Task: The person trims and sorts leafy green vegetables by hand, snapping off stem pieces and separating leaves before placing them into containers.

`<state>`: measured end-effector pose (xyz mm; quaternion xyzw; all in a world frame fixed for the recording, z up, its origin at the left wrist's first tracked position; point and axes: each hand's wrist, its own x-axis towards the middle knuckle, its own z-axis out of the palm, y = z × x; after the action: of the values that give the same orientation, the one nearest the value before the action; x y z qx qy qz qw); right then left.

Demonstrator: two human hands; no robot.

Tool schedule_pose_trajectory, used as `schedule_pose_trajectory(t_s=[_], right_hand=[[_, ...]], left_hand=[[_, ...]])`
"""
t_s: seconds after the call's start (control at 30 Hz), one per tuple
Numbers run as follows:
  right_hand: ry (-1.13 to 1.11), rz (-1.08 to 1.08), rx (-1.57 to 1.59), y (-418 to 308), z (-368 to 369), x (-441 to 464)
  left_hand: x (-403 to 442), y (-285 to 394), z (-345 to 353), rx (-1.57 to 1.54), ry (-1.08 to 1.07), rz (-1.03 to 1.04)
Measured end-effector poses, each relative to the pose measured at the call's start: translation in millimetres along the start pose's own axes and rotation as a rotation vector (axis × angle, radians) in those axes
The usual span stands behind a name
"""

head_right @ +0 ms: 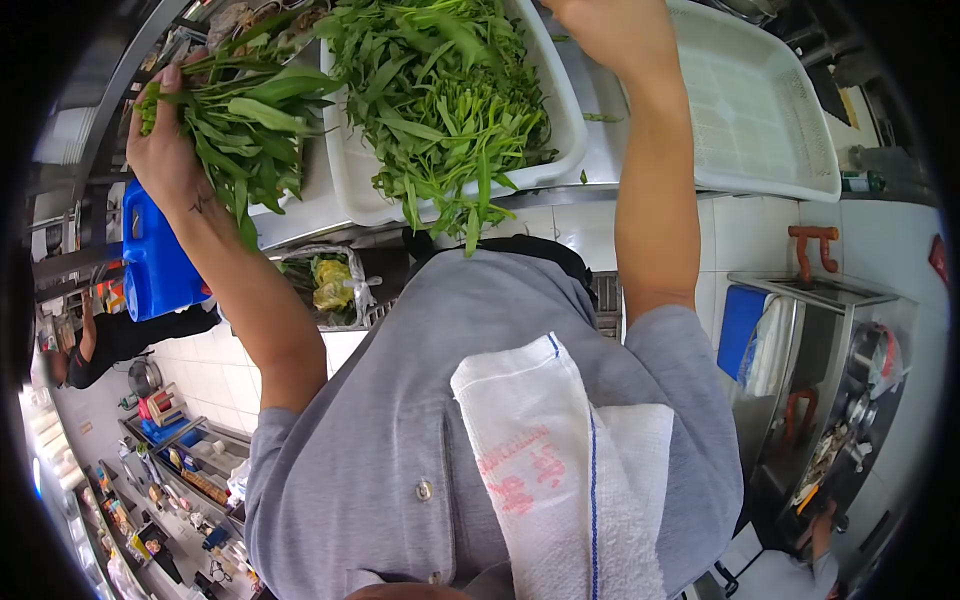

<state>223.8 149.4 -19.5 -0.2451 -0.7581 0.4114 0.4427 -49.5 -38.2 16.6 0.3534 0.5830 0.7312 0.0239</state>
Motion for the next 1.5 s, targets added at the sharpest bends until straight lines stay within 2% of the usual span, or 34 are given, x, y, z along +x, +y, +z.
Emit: schedule_pose_trajectory(t_s=[0.07,0.13,0.2,0.23,0.3,0.33,0.4,0.53,0.6,0.63,0.67,0.7,0.83,0.9,1.03,1.1,1.13,1.23,1.27,1.33,1.37,1.47,1.5], right_hand=[[0.016,-0.071,-0.085,-8,3,4],[-0.136,-0.106,-0.053,-15,9,11],[-0.179,-0.096,-0.096,-37,23,14],[-0.196,-0.091,-0.072,-44,32,14],[-0.220,-0.225,-0.093,-47,50,22],[-0.218,-0.220,-0.097,-50,57,23],[-0.310,-0.202,0.096,-56,64,23],[-0.178,-0.283,0.058,-36,60,14],[-0.358,-0.113,-0.314,-21,51,2],[-0.366,-0.111,-0.311,-6,53,-8],[-0.483,-0.193,-0.442,15,57,-19],[-0.600,-0.275,-0.573,28,61,-27],[-0.656,-0.271,-0.657,44,67,-31],[-0.680,-0.351,-0.594,40,65,-26],[-0.677,-0.376,-0.459,34,60,-5],[-0.485,-0.303,-0.278,28,55,4],[-0.489,-0.307,-0.276,23,53,9],[-0.348,-0.003,-0.070,8,51,21],[-0.352,-0.008,-0.069,7,51,24],[-0.127,-0.050,0.096,9,52,32],[-0.049,-0.171,0.017,9,53,36],[0.073,-0.169,0.138,2,52,44],[0.173,-0.343,-0.153,-3,53,45]], left_hand=[[-9,4,13,0.000,-0.038,0.039],[-7,-5,14,0.039,-0.098,0.042],[-13,-9,22,0.075,-0.160,0.043],[-22,-7,32,0.121,-0.253,0.052],[-32,-8,48,0.156,-0.441,0.105],[-37,-11,55,0.160,-0.477,0.114],[-35,-20,53,0.221,-0.527,0.054],[-29,-16,35,0.316,-0.400,-0.013],[-22,-15,17,0.304,-0.233,0.043],[-19,-13,15,0.256,-0.241,0.132],[-16,-10,14,0.209,-0.250,0.219],[-22,-3,14,0.152,-0.167,0.049],[-16,-11,1,0.215,-0.187,-0.034],[-22,-10,3,0.213,-0.216,-0.042],[-23,-22,1,0.165,-0.226,-0.041],[-29,-19,3,0.146,-0.199,-0.074],[-34,-16,7,0.218,-0.182,-0.035],[-35,-19,5,0.337,-0.165,0.010],[-34,-23,1,0.385,-0.171,0.013],[-32,-27,-4,0.355,-0.156,-0.045],[-32,-26,-4,0.309,-0.155,-0.048],[-31,-22,-1,0.241,-0.161,-0.017],[-31,-19,2,0.217,-0.165,0.014]])
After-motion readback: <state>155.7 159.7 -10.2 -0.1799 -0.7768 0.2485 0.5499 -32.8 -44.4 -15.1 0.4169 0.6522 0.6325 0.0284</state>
